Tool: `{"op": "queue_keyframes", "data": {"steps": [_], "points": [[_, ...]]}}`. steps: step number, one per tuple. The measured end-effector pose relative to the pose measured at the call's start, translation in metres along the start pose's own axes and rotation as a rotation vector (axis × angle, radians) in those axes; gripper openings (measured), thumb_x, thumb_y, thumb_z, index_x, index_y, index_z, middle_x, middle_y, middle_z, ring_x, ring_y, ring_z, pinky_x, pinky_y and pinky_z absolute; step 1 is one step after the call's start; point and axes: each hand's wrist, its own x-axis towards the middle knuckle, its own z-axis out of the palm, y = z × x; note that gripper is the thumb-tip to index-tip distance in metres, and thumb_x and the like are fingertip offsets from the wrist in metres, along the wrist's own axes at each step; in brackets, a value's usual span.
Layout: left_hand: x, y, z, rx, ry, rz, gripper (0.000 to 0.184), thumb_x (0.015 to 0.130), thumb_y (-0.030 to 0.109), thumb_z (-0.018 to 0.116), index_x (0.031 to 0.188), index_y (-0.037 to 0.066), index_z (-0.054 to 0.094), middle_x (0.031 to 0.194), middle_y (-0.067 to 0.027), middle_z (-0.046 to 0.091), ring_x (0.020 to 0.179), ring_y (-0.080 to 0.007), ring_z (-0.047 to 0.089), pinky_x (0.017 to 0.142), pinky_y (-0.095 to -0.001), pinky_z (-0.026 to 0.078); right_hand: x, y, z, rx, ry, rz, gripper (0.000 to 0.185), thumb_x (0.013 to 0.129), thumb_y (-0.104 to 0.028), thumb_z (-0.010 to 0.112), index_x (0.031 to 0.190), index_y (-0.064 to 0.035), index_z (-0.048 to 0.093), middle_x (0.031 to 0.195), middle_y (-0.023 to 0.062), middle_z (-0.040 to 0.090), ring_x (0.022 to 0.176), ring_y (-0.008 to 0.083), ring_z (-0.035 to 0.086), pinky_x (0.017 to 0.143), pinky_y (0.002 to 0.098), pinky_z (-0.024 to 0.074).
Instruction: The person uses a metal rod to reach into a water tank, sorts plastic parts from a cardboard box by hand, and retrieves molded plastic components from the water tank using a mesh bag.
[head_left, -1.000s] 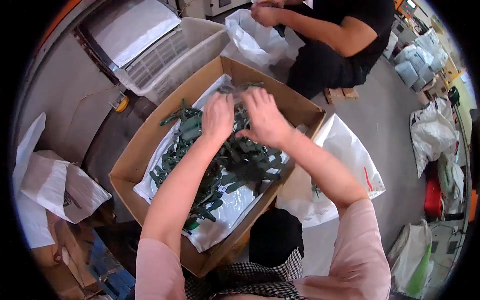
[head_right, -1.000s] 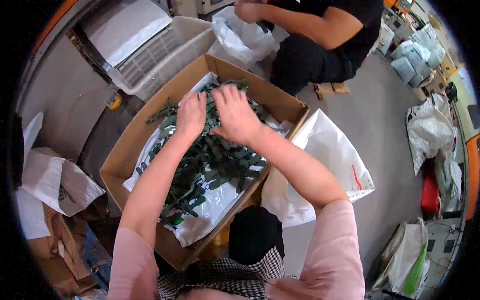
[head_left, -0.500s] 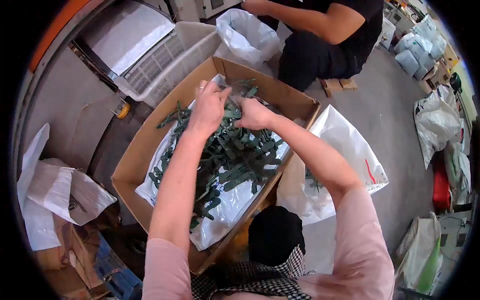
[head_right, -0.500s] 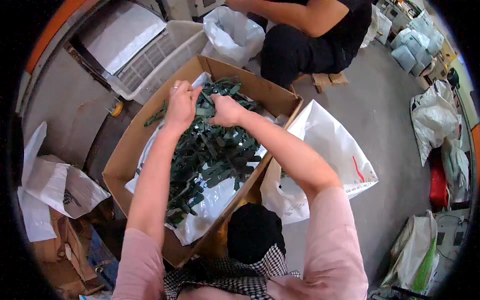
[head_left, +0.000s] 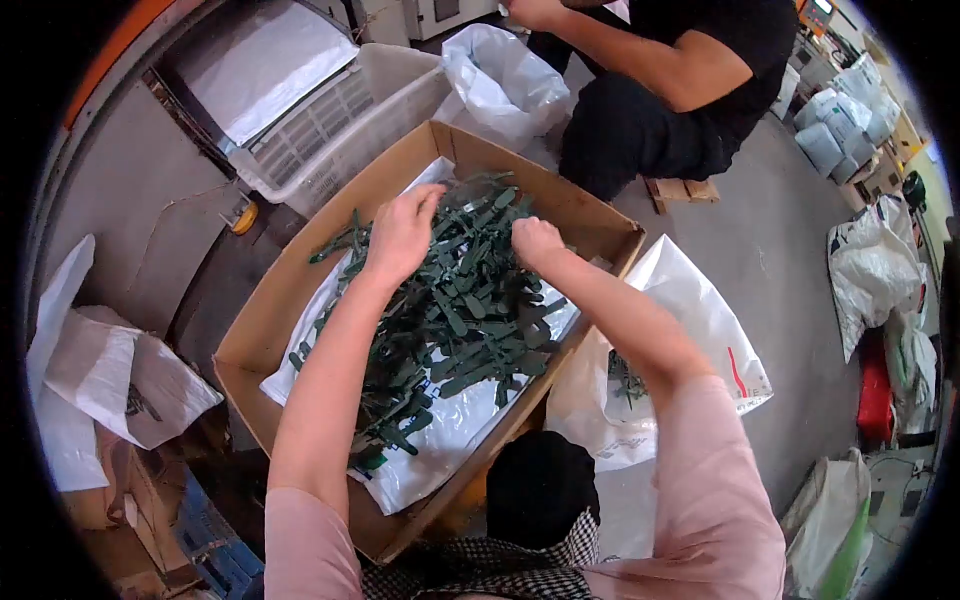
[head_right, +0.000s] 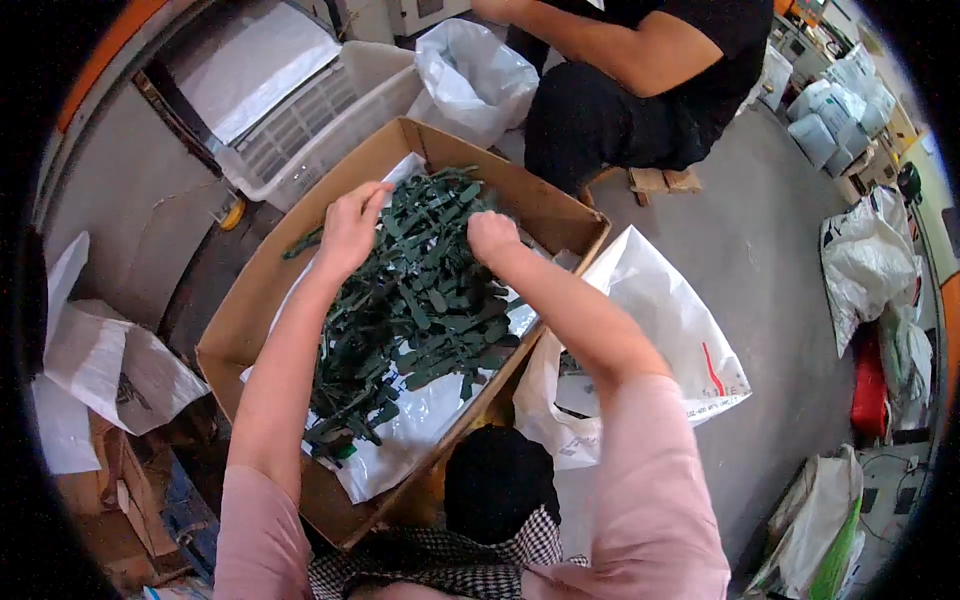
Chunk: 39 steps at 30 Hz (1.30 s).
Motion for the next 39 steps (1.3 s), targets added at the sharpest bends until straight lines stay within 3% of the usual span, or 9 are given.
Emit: {"op": "queue_keyframes", "data": {"steps": [7,12,14,16,20,24,30,33,39], "points": [[0.026,0.047,0.013,0.667,-0.197,-0.067,0.043,0.084,0.042,0.048,0.090,0.001,0.062,0.080,-0.0214,0.061,0.079,-0.0357,0.060,0.070,-0.0443,0.046,-0.047,-0.039,-0.057,-0.514,0.749,-0.752,0.033,0.073,-0.012,0.049,0.096,0.0099,0.054,0.089,0.0231,0.060,0.086,0.0327,0.061,0.090,0.0459,0.0404],[0.023,0.025,0.023,0.313,-0.004,0.090,0.038,0.086,0.033,0.046,0.087,-0.003,0.058,0.081,-0.0208,0.062,0.079,-0.0362,0.060,0.067,-0.0422,0.046,-0.062,-0.049,-0.082,0.007,0.581,-0.490,0.081,0.068,-0.033,0.069,0.129,0.0010,0.029,0.129,0.0290,0.032,0.116,0.0432,0.039,0.100,0.0512,0.0268],[0.015,0.030,0.010,-0.837,-0.032,-0.390,0.037,0.089,0.036,0.046,0.071,0.005,0.054,0.051,-0.0025,0.043,0.052,-0.0123,0.043,0.049,-0.0267,0.035,-0.055,-0.047,-0.085,0.125,0.378,-0.409,0.110,0.052,-0.043,0.080,0.134,-0.0058,0.016,0.138,0.0255,0.015,0.125,0.0391,0.027,0.103,0.0471,0.0232],[0.007,0.040,0.021,-1.387,0.070,-0.420,0.033,0.089,0.036,0.046,0.072,0.008,0.053,0.048,0.0020,0.036,0.047,-0.0089,0.036,0.044,-0.0221,0.027,-0.050,-0.055,-0.080,1.096,0.226,-0.541,0.109,0.051,-0.038,0.083,0.133,-0.0065,0.019,0.142,0.0207,0.010,0.130,0.0338,0.019,0.106,0.0407,0.0184],[0.006,0.042,0.022,-1.428,0.140,-0.452,0.034,0.089,0.035,0.047,0.073,0.006,0.054,0.049,0.0025,0.039,0.046,-0.0089,0.036,0.044,-0.0219,0.027,-0.031,-0.035,-0.081,0.951,0.009,-0.459,0.085,0.056,-0.023,0.082,0.124,-0.0021,0.035,0.108,0.0143,0.055,0.101,0.0230,0.052,0.090,0.0353,0.0392],[-0.003,0.030,0.023,0.621,-0.028,0.328,0.029,0.087,0.030,0.048,0.080,0.004,0.059,0.058,-0.0113,0.056,0.055,-0.0261,0.057,0.054,-0.0377,0.044,-0.020,-0.018,-0.040,0.093,0.044,-0.328,0.050,0.067,-0.026,0.069,0.104,-0.0005,0.047,0.090,0.0160,0.062,0.091,0.0300,0.058,0.077,0.0387,0.0456],[-0.013,-0.009,0.010,0.477,0.164,0.381,0.026,0.087,0.026,0.049,0.077,0.003,0.054,0.066,-0.0142,0.059,0.061,-0.0334,0.057,0.059,-0.0394,0.045,0.001,0.008,0.007,-0.288,0.057,-0.205,0.046,0.073,-0.027,0.062,0.110,-0.0032,0.049,0.094,0.0171,0.060,0.094,0.0302,0.058,0.080,0.0379,0.0452],[-0.009,-0.010,0.011,0.252,0.086,-0.099,0.032,0.088,0.026,0.048,0.076,-0.003,0.055,0.076,-0.0211,0.056,0.079,-0.0387,0.054,0.068,-0.0421,0.042,0.015,0.015,0.039,-0.062,-0.158,-0.146,0.028,0.075,-0.018,0.059,0.097,-0.0016,0.058,0.095,0.0215,0.060,0.093,0.0338,0.057,0.081,0.0412,0.0456],[-0.005,-0.006,0.024,0.226,-0.094,0.062,0.028,0.080,0.017,0.057,0.106,0.007,0.056,0.071,-0.0132,0.060,0.066,-0.0233,0.058,0.065,-0.0325,0.045,0.013,-0.001,-0.026,0.062,-0.040,-0.313,0.013,0.072,-0.004,0.055,0.081,0.0009,0.062,0.087,0.0200,0.061,0.084,0.0345,0.059,0.076,0.0396,0.0477]]}}
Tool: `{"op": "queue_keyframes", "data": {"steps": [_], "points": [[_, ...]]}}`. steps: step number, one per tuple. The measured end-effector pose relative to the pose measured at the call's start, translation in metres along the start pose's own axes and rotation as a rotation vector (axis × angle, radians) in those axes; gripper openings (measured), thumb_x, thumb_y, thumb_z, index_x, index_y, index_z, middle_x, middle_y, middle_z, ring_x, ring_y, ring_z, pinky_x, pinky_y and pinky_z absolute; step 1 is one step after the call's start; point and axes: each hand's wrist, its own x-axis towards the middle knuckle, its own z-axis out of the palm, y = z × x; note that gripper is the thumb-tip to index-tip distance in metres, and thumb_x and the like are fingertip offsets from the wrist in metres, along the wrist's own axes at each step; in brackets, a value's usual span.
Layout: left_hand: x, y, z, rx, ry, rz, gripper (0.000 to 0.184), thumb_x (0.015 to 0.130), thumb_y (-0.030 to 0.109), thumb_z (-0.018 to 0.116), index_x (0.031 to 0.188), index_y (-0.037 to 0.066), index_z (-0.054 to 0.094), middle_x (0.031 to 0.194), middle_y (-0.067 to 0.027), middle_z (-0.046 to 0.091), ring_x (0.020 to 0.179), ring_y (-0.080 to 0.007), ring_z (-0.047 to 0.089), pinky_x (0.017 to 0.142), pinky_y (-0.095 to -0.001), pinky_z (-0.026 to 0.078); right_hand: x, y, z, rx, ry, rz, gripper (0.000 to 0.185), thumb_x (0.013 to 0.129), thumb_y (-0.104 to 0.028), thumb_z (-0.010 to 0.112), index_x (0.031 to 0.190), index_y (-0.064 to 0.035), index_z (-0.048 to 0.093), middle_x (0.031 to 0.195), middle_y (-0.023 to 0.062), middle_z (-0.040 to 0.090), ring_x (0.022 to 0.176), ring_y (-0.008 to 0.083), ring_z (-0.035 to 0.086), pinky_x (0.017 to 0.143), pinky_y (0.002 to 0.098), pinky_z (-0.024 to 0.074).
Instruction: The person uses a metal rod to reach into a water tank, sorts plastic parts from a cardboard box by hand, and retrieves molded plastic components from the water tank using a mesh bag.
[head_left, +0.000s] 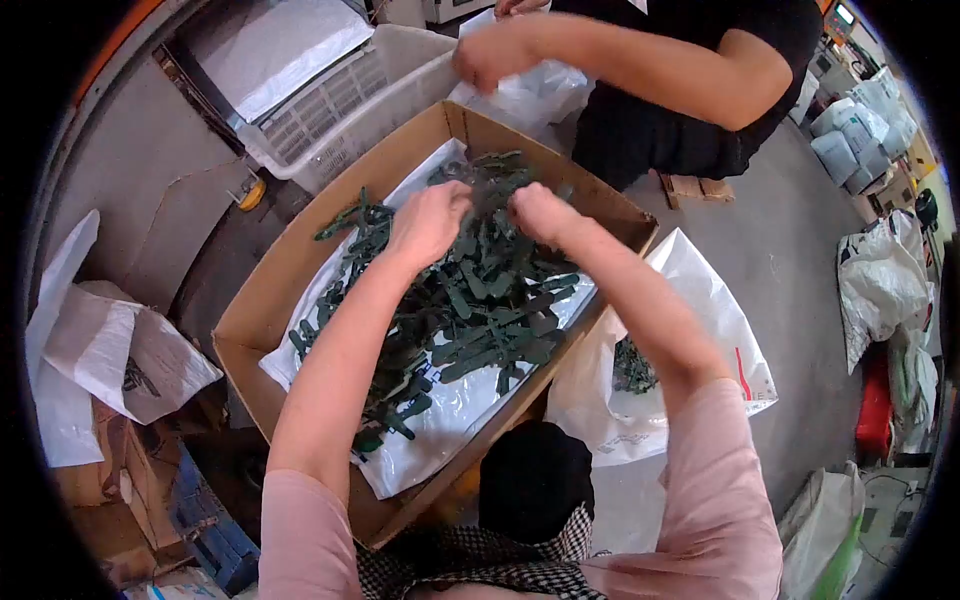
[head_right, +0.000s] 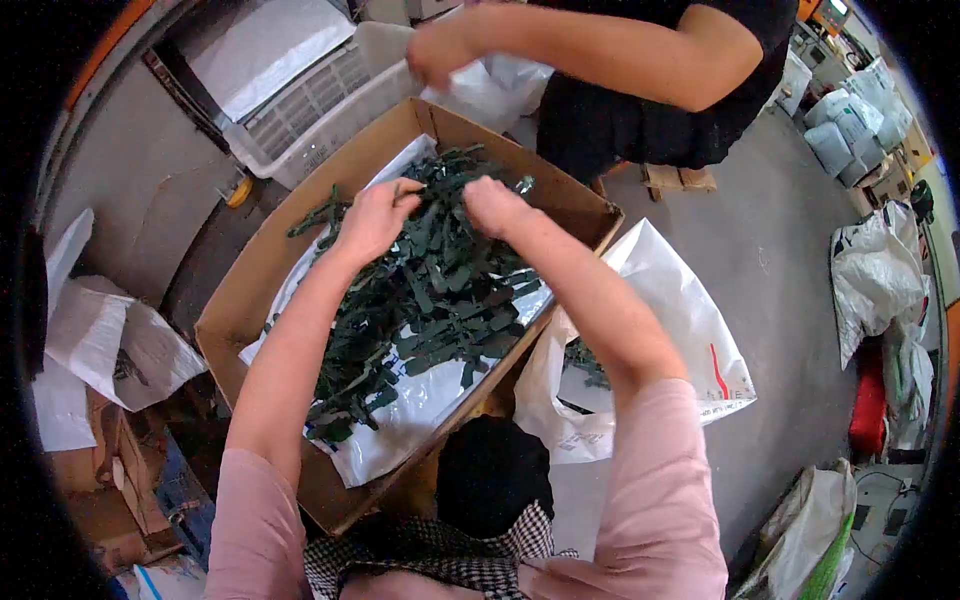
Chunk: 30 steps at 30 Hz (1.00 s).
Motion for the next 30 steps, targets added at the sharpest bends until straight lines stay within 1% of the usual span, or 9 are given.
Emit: {"op": "queue_keyframes", "data": {"steps": [7,11,13,15,18,23,26,27,30], "points": [[0.012,0.025,0.014,-0.070,-0.148,0.016,0.028,0.076,0.024,0.061,0.095,0.003,0.058,0.069,-0.0138,0.059,0.066,-0.0277,0.056,0.065,-0.0354,0.044,-0.030,-0.037,-0.068,0.393,0.295,-0.232,0.014,0.072,-0.012,0.062,0.076,0.0008,0.060,0.070,0.0176,0.061,0.071,0.0321,0.060,0.067,0.0382,0.0474],[-0.001,0.010,-0.005,-0.050,-0.233,0.035,0.020,0.084,0.020,0.051,0.084,0.002,0.059,0.065,-0.0120,0.057,0.063,-0.0267,0.054,0.063,-0.0358,0.043,-0.034,-0.027,-0.060,0.648,0.450,-0.150,0.057,0.067,-0.036,0.072,0.108,-0.0024,0.049,0.094,0.0138,0.059,0.088,0.0279,0.058,0.080,0.0376,0.0438],[-0.005,0.009,-0.015,-0.170,-0.361,0.042,0.020,0.086,0.020,0.049,0.086,0.004,0.061,0.063,-0.0054,0.056,0.056,-0.0176,0.051,0.055,-0.0314,0.041,-0.033,-0.028,-0.062,0.275,0.310,-0.480,0.083,0.060,-0.046,0.074,0.123,-0.0048,0.038,0.117,0.0175,0.049,0.108,0.0301,0.048,0.092,0.0403,0.0352],[-0.009,0.010,-0.018,-0.508,-0.215,0.070,0.018,0.086,0.018,0.049,0.087,0.006,0.062,0.063,0.0008,0.053,0.052,-0.0086,0.044,0.049,-0.0254,0.036,-0.031,-0.041,-0.054,0.361,-0.048,-0.213,0.099,0.061,-0.051,0.072,0.134,-0.0040,0.024,0.128,0.0205,0.039,0.123,0.0309,0.034,0.102,0.0384,0.0240],[-0.009,0.022,-0.012,-0.863,0.023,-0.102,0.022,0.090,0.022,0.047,0.090,0.006,0.062,0.066,0.0029,0.049,0.048,-0.0042,0.036,0.045,-0.0199,0.028,-0.017,-0.056,-0.026,1.345,0.247,-0.229,0.100,0.062,-0.040,0.075,0.137,-0.0041,0.019,0.130,0.0138,0.037,0.120,0.0213,0.035,0.100,0.0310,0.0251],[-0.017,0.023,-0.015,-1.236,-0.044,-0.187,0.028,0.093,0.026,0.041,0.096,0.006,0.060,0.069,0.0005,0.053,0.043,-0.0032,0.034,0.042,-0.0177,0.027,-0.029,-0.058,-0.039,1.485,-0.058,-0.271,0.104,0.056,-0.026,0.082,0.136,-0.0051,0.020,0.131,0.0116,0.033,0.121,0.0203,0.032,0.100,0.0307,0.0253],[-0.012,0.042,-0.017,-1.525,-0.164,-0.189,0.030,0.093,0.028,0.040,0.102,0.005,0.057,0.083,-0.0047,0.059,0.041,-0.0039,0.033,0.043,-0.0190,0.029,-0.025,-0.053,-0.028,0.723,-0.024,-0.501,0.092,0.052,-0.027,0.083,0.127,-0.0047,0.034,0.125,0.0094,0.040,0.117,0.0206,0.037,0.099,0.0322,0.0291],[-0.005,0.046,-0.021,-1.517,-0.253,-0.177,0.030,0.093,0.028,0.041,0.104,0.004,0.056,0.086,-0.0060,0.060,0.041,-0.0040,0.032,0.043,-0.0196,0.029,-0.033,-0.055,-0.013,0.359,0.289,-0.493,0.088,0.053,-0.023,0.083,0.125,-0.0044,0.036,0.123,0.0081,0.042,0.114,0.0197,0.041,0.097,0.0314,0.0316],[0.002,0.039,-0.025,-1.569,-0.239,-0.247,0.032,0.092,0.031,0.042,0.102,0.004,0.055,0.080,-0.0064,0.059,0.040,-0.0043,0.030,0.042,-0.0199,0.028,-0.026,-0.046,-0.025,1.110,0.155,-0.185,0.086,0.055,-0.016,0.081,0.126,-0.0040,0.035,0.115,0.0066,0.049,0.108,0.0186,0.045,0.095,0.0298,0.0333]]}}
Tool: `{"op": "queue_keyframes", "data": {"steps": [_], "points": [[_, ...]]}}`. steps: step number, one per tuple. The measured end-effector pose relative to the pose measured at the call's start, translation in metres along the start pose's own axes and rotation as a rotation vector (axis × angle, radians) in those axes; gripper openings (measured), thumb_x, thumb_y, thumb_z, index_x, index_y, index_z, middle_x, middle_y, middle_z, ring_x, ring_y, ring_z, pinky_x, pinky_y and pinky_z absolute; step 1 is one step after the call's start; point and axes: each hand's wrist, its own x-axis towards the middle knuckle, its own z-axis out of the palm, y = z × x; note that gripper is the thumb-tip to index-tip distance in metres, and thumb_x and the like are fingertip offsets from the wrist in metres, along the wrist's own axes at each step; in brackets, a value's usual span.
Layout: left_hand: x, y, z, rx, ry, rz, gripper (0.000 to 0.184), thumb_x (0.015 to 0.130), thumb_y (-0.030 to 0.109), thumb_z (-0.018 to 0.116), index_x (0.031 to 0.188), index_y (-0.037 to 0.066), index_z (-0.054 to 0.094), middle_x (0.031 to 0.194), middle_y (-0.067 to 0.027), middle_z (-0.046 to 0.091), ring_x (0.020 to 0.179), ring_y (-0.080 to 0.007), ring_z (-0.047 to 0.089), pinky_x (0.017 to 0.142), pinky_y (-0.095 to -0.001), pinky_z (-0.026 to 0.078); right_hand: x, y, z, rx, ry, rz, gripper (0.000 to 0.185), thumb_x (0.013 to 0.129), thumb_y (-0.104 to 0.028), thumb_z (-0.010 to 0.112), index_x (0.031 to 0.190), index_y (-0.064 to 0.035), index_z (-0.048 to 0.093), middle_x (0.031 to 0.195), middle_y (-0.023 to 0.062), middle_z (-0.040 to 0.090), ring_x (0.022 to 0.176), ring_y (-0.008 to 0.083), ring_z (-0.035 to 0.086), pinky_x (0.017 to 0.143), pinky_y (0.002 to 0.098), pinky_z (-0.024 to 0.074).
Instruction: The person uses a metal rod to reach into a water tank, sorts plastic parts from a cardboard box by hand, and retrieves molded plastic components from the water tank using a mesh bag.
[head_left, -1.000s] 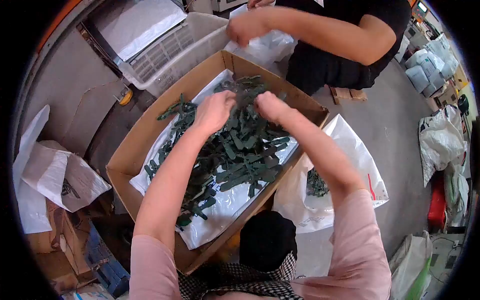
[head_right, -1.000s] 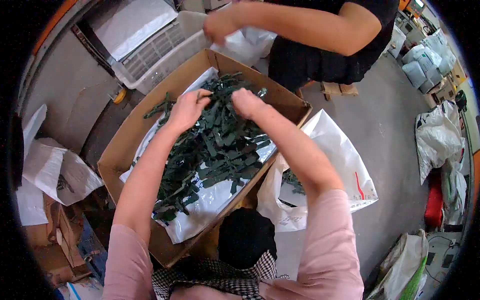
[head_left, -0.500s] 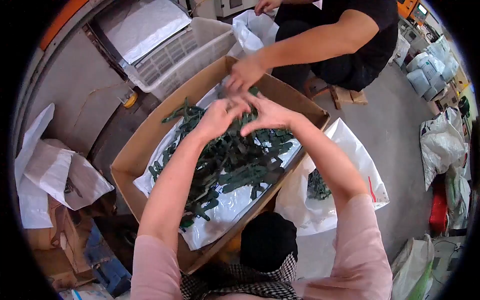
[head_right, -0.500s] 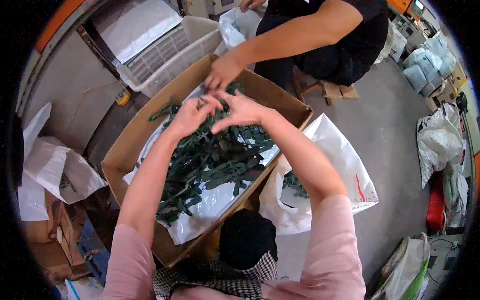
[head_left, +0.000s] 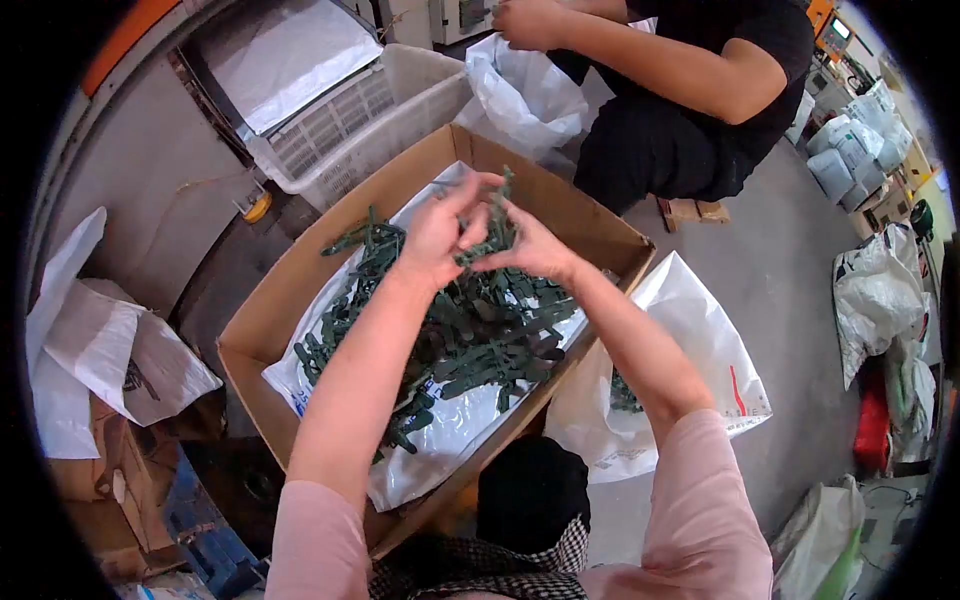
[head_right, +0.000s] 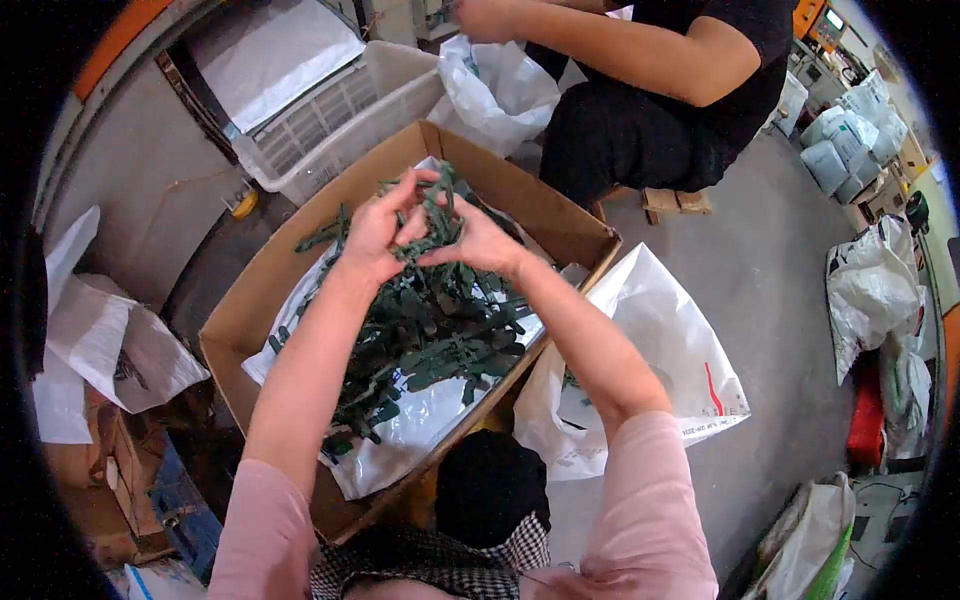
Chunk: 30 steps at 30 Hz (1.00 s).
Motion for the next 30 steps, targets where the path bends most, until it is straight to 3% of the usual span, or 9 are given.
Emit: {"op": "queue_keyframes", "data": {"steps": [4,7,9,11,13,14,17,24,30], "points": [[-0.004,-0.008,-0.016,-0.082,0.152,-0.084,0.031,0.092,0.032,0.043,0.096,0.004,0.054,0.072,-0.0053,0.057,0.039,-0.0048,0.028,0.042,-0.0209,0.027,-0.009,0.002,-0.002,0.293,-0.099,0.135,0.061,0.062,-0.003,0.069,0.117,-0.0025,0.042,0.102,0.0033,0.053,0.093,0.0149,0.050,0.084,0.0293,0.0394],[-0.004,-0.013,-0.051,0.242,0.150,-0.121,0.025,0.090,0.027,0.047,0.090,0.004,0.055,0.070,-0.0080,0.055,0.041,-0.0122,0.040,0.044,-0.0252,0.035,-0.009,0.008,-0.012,0.018,-0.282,0.166,0.041,0.066,-0.006,0.061,0.105,-0.0011,0.051,0.091,0.0040,0.057,0.081,0.0146,0.052,0.076,0.0303,0.0428],[-0.005,-0.023,-0.064,1.678,0.155,0.655,0.014,0.084,0.017,0.050,0.088,0.005,0.056,0.073,-0.0116,0.052,0.055,-0.0258,0.055,0.052,-0.0346,0.044,-0.008,0.015,-0.021,-0.235,-0.334,0.354,0.030,0.069,-0.013,0.057,0.096,-0.0004,0.056,0.082,0.0063,0.059,0.073,0.0186,0.053,0.069,0.0319,0.0442],[-0.023,-0.024,-0.043,2.029,-0.040,0.168,0.014,0.077,0.006,0.046,0.084,0.005,0.058,0.094,-0.0103,0.052,0.080,-0.0322,0.057,0.068,-0.0425,0.046,-0.005,0.011,-0.021,-0.480,-0.347,0.320,0.026,0.071,-0.014,0.054,0.093,-0.0001,0.059,0.079,0.0113,0.061,0.073,0.0239,0.057,0.069,0.0316,0.0452],[-0.022,-0.034,-0.069,1.818,0.114,0.285,0.013,0.079,0.007,0.046,0.083,0.004,0.058,0.092,-0.0122,0.054,0.081,-0.0327,0.057,0.069,-0.0418,0.045,-0.001,0.029,-0.026,-1.173,-0.607,0.378,0.027,0.073,-0.013,0.054,0.096,-0.0018,0.060,0.093,0.0165,0.061,0.082,0.0305,0.059,0.073,0.0346,0.0465],[-0.021,-0.026,-0.077,1.703,0.292,0.445,0.015,0.083,0.013,0.046,0.084,0.003,0.058,0.084,-0.0145,0.056,0.077,-0.0294,0.058,0.068,-0.0386,0.045,-0.019,0.016,-0.011,-1.504,-0.298,0.432,0.027,0.075,-0.015,0.054,0.098,-0.0033,0.061,0.106,0.0194,0.057,0.092,0.0325,0.058,0.076,0.0389,0.0477],[-0.024,0.003,-0.089,1.324,0.407,0.176,0.025,0.089,0.023,0.043,0.080,0.002,0.054,0.065,-0.0088,0.056,0.065,-0.0185,0.055,0.064,-0.0311,0.042,0.007,0.040,0.011,-1.301,-0.328,0.279,0.046,0.071,-0.026,0.066,0.108,-0.0020,0.053,0.108,0.0177,0.054,0.093,0.0337,0.056,0.079,0.0404,0.0474],[-0.037,0.005,-0.096,1.516,0.478,0.096,0.019,0.081,0.019,0.056,0.085,0.002,0.060,0.060,-0.0075,0.056,0.055,-0.0184,0.054,0.055,-0.0339,0.042,0.057,0.128,0.061,-0.963,-0.090,0.178,0.016,0.075,-0.008,0.054,0.086,-0.0009,0.064,0.090,0.0215,0.061,0.083,0.0319,0.061,0.076,0.0415,0.0486],[-0.034,0.003,-0.048,1.505,0.254,0.064,0.032,0.073,0.025,0.066,0.093,0.002,0.060,0.064,-0.0108,0.058,0.060,-0.0185,0.056,0.060,-0.0331,0.043,0.028,-0.033,0.024,-0.468,0.038,0.061,0.013,0.071,-0.012,0.065,0.077,-0.0006,0.064,0.069,0.0151,0.062,0.070,0.0246,0.062,0.065,0.0354,0.0484]]}}
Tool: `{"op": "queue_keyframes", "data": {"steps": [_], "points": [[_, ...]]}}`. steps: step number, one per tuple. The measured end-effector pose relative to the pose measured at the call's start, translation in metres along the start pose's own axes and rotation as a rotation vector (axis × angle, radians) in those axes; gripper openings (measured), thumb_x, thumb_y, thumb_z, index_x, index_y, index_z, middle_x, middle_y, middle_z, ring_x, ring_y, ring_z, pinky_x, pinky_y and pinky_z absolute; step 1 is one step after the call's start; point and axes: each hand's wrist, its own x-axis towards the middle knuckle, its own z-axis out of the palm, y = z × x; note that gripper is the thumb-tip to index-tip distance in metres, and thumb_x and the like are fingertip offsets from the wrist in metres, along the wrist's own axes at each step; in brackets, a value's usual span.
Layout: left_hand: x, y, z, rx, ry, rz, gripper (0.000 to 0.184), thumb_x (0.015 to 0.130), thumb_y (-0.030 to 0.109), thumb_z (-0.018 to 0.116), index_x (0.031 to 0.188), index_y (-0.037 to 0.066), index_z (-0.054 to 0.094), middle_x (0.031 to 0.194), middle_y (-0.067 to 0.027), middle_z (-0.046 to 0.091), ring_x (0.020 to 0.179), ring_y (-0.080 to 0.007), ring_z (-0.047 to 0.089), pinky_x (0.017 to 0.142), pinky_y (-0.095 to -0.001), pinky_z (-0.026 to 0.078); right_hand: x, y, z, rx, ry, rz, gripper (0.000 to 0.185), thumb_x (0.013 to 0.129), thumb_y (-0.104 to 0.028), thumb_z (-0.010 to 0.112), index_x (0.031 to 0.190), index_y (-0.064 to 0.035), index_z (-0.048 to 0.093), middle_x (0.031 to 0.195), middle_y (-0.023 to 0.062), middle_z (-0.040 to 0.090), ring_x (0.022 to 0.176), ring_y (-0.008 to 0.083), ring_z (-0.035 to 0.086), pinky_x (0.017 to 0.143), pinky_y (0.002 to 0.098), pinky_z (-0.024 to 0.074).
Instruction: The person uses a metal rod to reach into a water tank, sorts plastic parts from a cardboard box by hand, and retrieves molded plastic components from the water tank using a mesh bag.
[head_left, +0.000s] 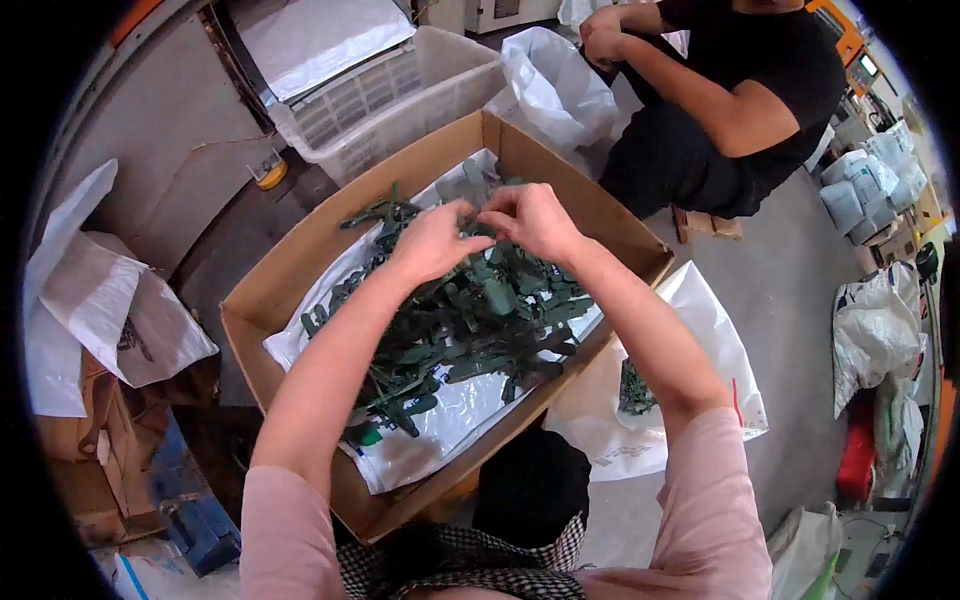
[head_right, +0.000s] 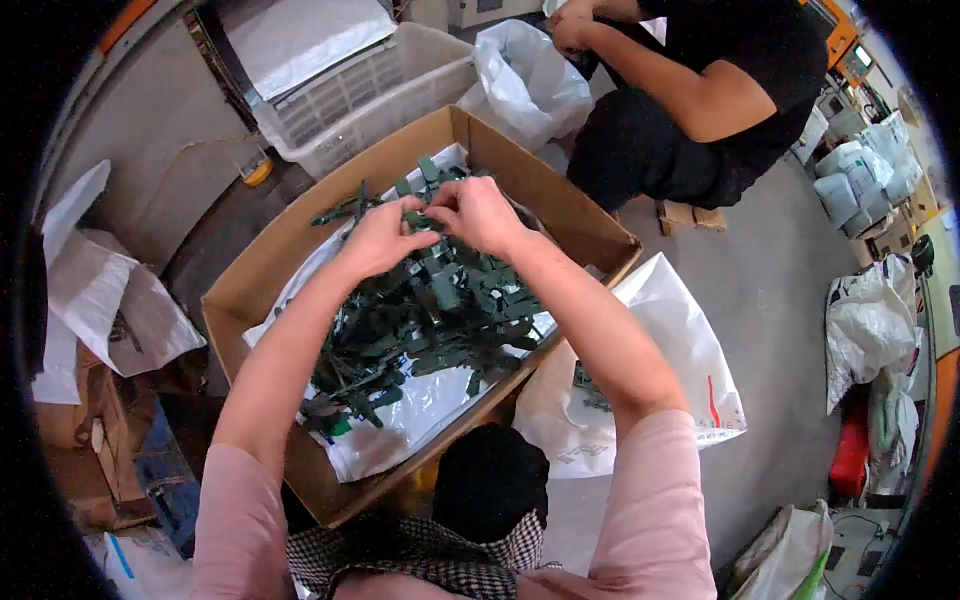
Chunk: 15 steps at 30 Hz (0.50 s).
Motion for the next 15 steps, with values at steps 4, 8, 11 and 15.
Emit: {"op": "queue_keyframes", "data": {"steps": [4,8,11,15], "points": [[0.025,0.005,0.013,-0.212,-0.067,0.104,0.025,0.076,0.022,0.063,0.087,0.001,0.059,0.067,-0.0136,0.059,0.064,-0.0220,0.057,0.062,-0.0334,0.043,-0.003,-0.007,-0.018,-0.030,0.072,-0.124,0.031,0.068,-0.022,0.069,0.091,-0.0019,0.062,0.087,0.0173,0.060,0.081,0.0257,0.060,0.075,0.0348,0.0463],[0.022,0.008,0.010,-0.061,0.195,0.122,0.024,0.082,0.022,0.057,0.081,-0.001,0.058,0.065,-0.0107,0.058,0.058,-0.0159,0.055,0.057,-0.0319,0.043,-0.021,-0.005,-0.007,-0.048,0.228,-0.134,0.102,0.059,-0.040,0.076,0.131,0.0058,0.019,0.128,0.0247,0.034,0.118,0.0350,0.035,0.100,0.0388,0.0289],[0.018,0.010,0.006,-0.357,0.149,-0.101,0.030,0.087,0.026,0.051,0.078,-0.001,0.058,0.060,-0.0062,0.056,0.050,-0.0119,0.050,0.049,-0.0289,0.039,-0.035,-0.008,0.025,-0.113,0.263,-0.197,0.118,0.055,-0.041,0.079,0.137,-0.0007,0.005,0.138,0.0297,0.011,0.128,0.0435,0.014,0.104,0.0464,0.0179],[0.013,0.016,-0.004,-0.853,-0.011,-0.321,0.032,0.090,0.032,0.047,0.077,0.004,0.056,0.048,0.0036,0.041,0.040,-0.0066,0.033,0.039,-0.0224,0.025,-0.035,-0.004,0.008,-0.634,0.323,-0.193,0.116,0.050,-0.032,0.080,0.140,-0.0174,0.007,0.141,0.0256,0.002,0.127,0.0501,0.009,0.102,0.0584,0.0100]]}}
